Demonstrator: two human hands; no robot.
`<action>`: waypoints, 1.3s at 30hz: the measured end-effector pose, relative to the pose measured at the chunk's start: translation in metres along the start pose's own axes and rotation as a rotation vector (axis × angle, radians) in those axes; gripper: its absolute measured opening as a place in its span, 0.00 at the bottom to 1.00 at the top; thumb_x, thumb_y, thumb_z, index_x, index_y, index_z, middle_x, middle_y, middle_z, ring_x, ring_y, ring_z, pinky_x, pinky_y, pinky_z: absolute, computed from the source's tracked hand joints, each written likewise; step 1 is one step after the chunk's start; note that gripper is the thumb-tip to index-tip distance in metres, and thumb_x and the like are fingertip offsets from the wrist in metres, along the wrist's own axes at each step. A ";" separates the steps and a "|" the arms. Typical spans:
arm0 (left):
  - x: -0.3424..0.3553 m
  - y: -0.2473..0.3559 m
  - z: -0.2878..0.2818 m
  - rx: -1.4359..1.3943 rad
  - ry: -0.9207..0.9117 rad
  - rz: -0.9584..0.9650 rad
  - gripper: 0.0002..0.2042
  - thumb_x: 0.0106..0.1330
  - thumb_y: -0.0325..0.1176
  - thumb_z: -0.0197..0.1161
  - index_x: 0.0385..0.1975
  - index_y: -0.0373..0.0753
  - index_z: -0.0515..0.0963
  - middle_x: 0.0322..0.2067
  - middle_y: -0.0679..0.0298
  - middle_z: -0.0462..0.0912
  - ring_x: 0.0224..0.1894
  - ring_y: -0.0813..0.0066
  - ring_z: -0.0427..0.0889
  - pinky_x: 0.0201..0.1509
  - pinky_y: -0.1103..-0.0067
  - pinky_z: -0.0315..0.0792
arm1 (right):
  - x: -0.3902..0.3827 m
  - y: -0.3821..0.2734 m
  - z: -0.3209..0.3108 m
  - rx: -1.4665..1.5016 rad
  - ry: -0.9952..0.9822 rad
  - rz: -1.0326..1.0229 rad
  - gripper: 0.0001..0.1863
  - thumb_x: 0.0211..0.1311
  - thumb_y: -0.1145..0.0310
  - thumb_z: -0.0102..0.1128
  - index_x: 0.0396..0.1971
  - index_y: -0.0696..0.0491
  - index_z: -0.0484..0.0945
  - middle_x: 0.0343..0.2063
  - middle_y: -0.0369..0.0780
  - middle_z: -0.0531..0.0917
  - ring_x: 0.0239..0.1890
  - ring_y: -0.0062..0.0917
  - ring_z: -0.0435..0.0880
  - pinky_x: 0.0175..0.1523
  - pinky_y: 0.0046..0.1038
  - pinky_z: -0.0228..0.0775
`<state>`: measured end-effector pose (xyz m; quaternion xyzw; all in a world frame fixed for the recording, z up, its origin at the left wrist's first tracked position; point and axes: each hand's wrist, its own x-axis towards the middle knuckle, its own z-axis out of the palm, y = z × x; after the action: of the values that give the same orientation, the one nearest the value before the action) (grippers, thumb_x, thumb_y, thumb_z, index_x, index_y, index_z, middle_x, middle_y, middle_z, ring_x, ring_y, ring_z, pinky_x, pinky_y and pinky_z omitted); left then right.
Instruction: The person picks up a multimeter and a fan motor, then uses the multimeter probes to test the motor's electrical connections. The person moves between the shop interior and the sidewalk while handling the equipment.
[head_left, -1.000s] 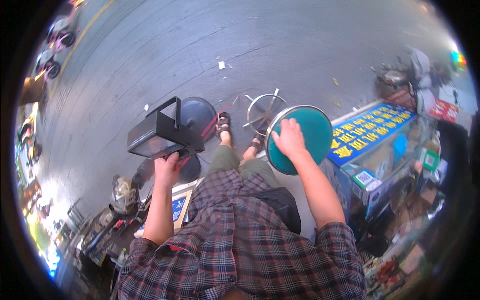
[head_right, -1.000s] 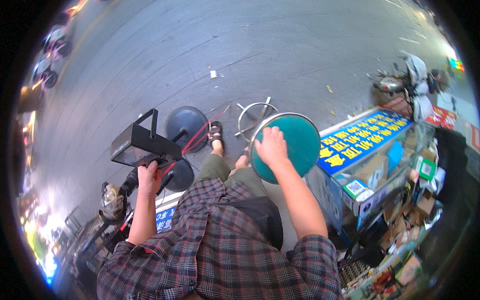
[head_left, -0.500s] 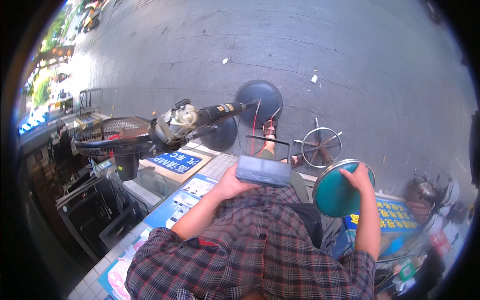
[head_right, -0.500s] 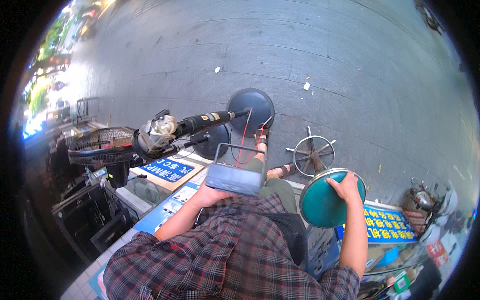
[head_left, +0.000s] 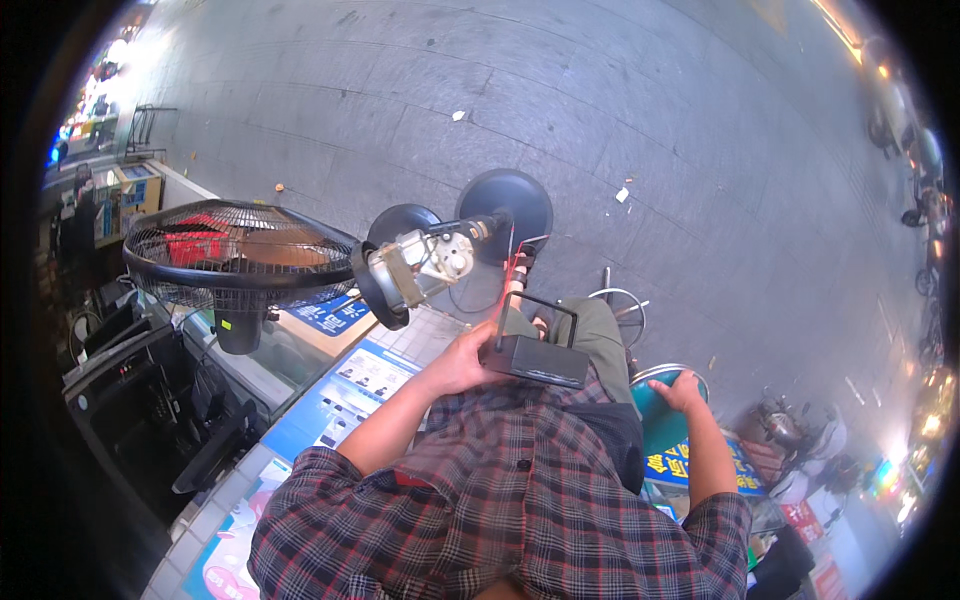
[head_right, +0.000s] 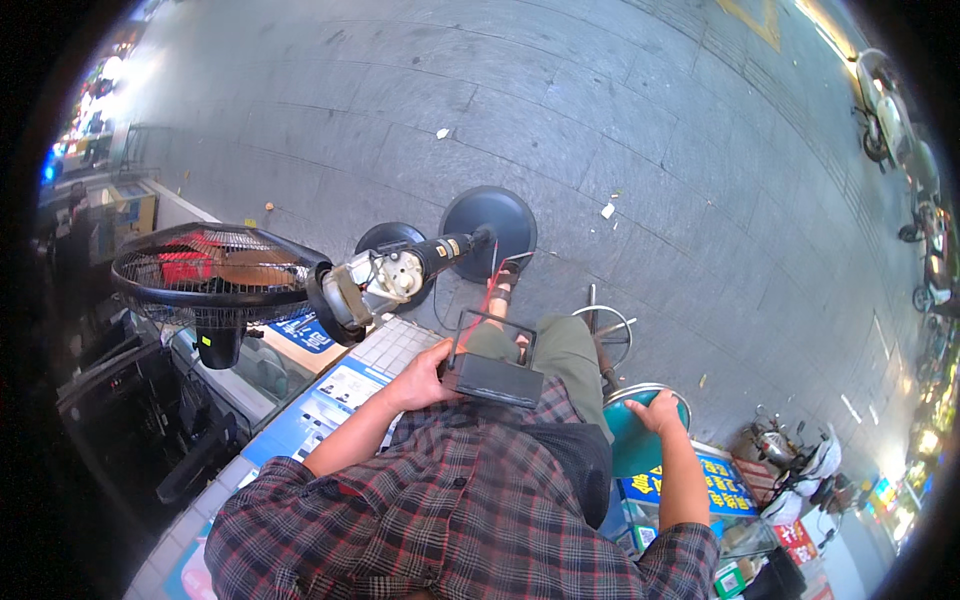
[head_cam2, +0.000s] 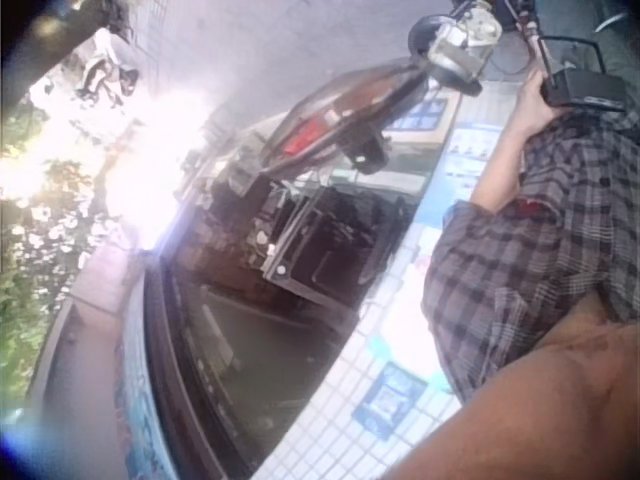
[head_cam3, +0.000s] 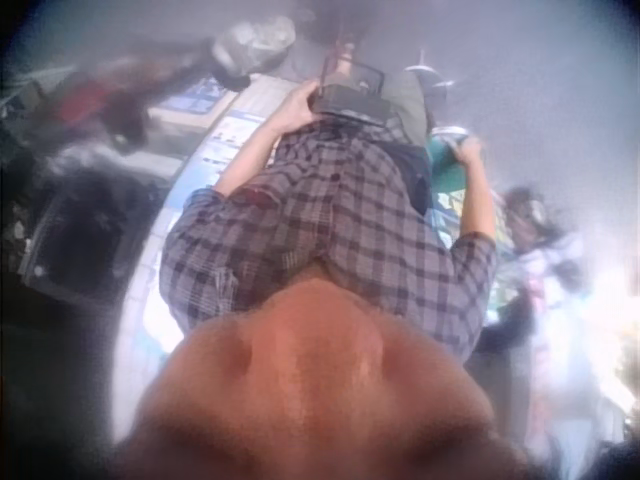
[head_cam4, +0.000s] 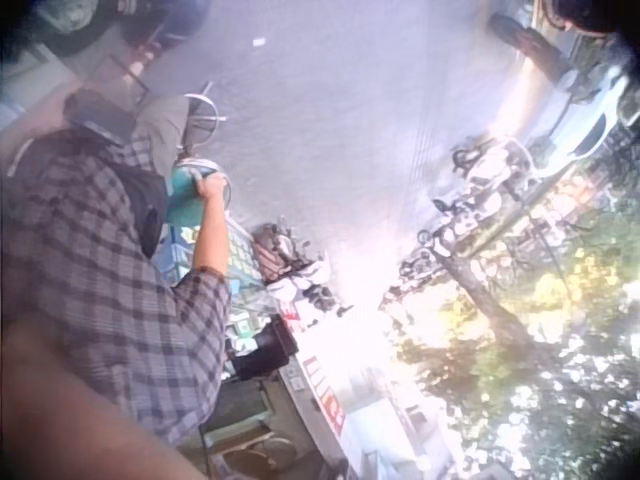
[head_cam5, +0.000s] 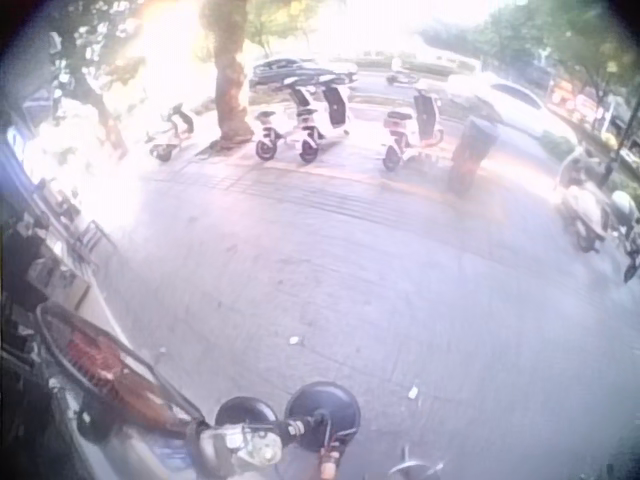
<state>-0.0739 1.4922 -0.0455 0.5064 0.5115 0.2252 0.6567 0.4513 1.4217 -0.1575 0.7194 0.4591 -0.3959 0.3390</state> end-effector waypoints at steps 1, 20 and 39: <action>-0.002 -0.006 -0.001 0.022 -0.004 -0.034 0.29 0.48 0.26 0.81 0.53 0.36 0.77 0.47 0.60 0.80 0.53 0.64 0.81 0.60 0.71 0.73 | 0.001 -0.002 -0.003 -0.016 -0.021 -0.003 0.67 0.48 0.27 0.73 0.66 0.75 0.60 0.63 0.68 0.71 0.68 0.57 0.71 0.70 0.41 0.68; -0.036 0.016 0.056 -0.163 0.567 0.109 0.22 0.55 0.22 0.78 0.50 0.37 0.77 0.51 0.57 0.82 0.57 0.61 0.81 0.64 0.69 0.73 | 0.173 0.010 -0.020 -0.757 -0.408 -0.577 0.35 0.62 0.42 0.63 0.58 0.56 0.80 0.58 0.58 0.81 0.60 0.52 0.81 0.63 0.45 0.76; -0.140 -0.055 0.158 -1.283 1.462 0.015 0.10 0.70 0.25 0.64 0.49 0.34 0.80 0.42 0.64 0.84 0.35 0.80 0.79 0.42 0.77 0.77 | -0.080 -0.401 -0.081 -0.529 -0.401 -1.502 0.17 0.69 0.58 0.63 0.44 0.57 0.80 0.45 0.51 0.83 0.49 0.49 0.83 0.52 0.44 0.77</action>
<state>0.0034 1.2882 -0.0378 -0.2094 0.5698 0.7245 0.3266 0.0785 1.5988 -0.1005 0.0322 0.8273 -0.5170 0.2174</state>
